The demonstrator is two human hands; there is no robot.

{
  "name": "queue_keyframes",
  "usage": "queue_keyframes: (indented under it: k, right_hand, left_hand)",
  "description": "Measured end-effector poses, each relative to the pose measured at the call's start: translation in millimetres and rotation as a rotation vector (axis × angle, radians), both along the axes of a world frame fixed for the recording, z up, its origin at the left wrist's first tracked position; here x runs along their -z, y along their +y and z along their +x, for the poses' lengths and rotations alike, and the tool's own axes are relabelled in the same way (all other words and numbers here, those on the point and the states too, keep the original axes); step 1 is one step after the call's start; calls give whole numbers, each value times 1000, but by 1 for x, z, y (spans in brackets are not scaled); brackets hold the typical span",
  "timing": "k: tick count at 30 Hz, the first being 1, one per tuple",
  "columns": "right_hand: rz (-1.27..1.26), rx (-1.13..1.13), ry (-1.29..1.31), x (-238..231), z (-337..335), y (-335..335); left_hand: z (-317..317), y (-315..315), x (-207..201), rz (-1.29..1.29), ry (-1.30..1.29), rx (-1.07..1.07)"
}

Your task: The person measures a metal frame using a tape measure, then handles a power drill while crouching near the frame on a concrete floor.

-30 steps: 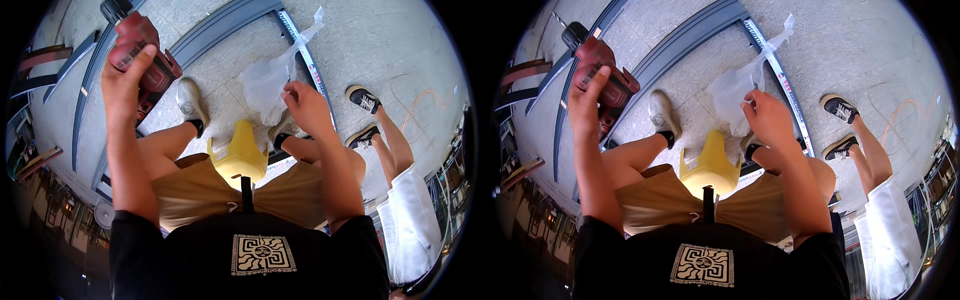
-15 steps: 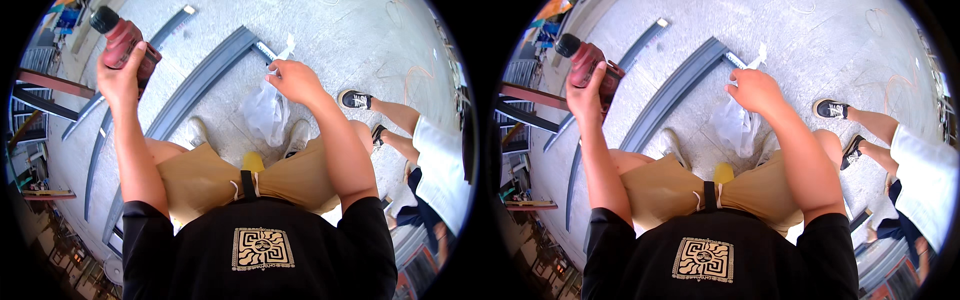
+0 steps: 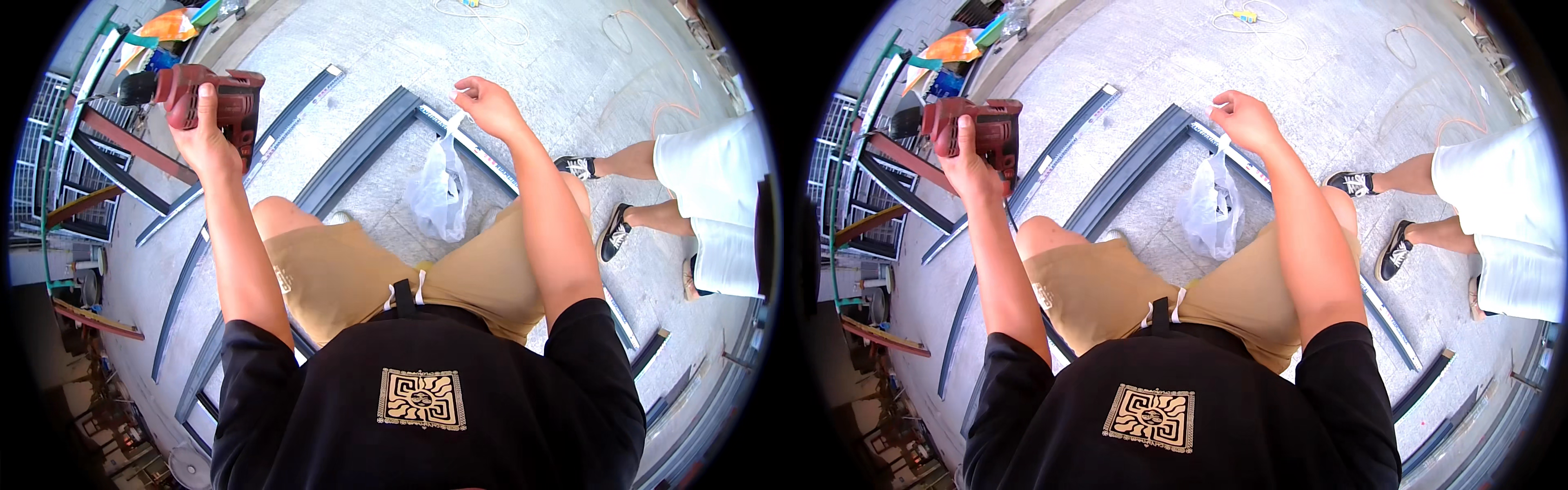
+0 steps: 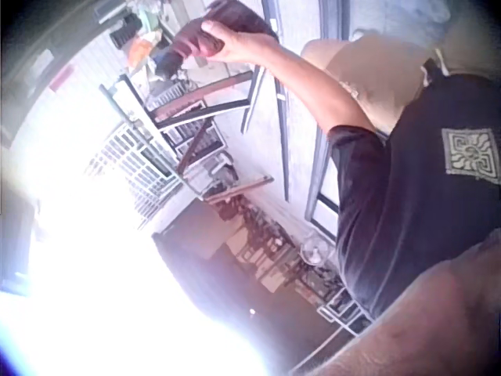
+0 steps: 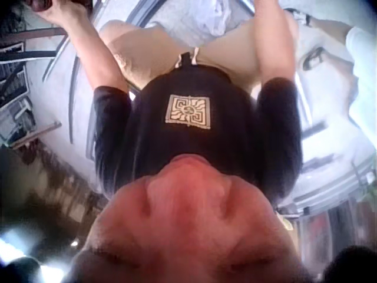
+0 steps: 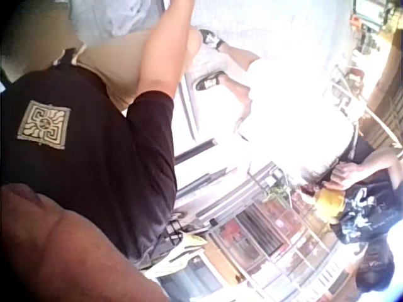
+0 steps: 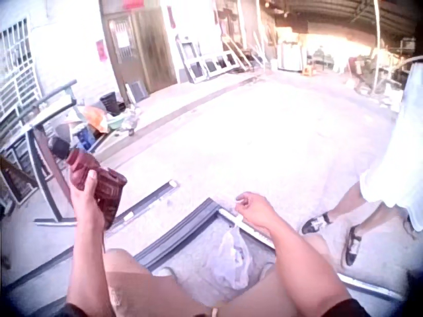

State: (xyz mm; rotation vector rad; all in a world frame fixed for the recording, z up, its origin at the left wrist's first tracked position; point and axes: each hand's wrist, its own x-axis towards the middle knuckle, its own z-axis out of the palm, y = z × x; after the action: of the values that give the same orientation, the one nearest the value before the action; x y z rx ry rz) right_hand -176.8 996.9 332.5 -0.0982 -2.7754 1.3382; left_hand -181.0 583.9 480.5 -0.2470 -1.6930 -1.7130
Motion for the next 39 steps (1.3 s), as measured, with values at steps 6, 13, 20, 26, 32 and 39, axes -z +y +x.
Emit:
queue_keyframes:
  k: [6,13,20,26,32,39]
  right_hand:
    - [-90,-176,55,-15,3,-28]
    - [-532,-655,0,-59,18,-101]
    - [-841,-684,66,-87,44,-205]
    - [-1120,-865,-196,-51,16,-207]
    - [-1318,-896,-238,-96,40,-253]
    - [-1606,-1054,-308,-126,33,-253]
  left_hand:
    - [0,-3,-41,218,59,211]
    - [1,2,-32,361,-112,512]
    - [26,57,-15,847,-111,642]
    - [91,1,-17,125,-15,304]
    - [214,-92,54,-200,-431,-509]
    - [409,-195,254,-41,-1414,-1621]
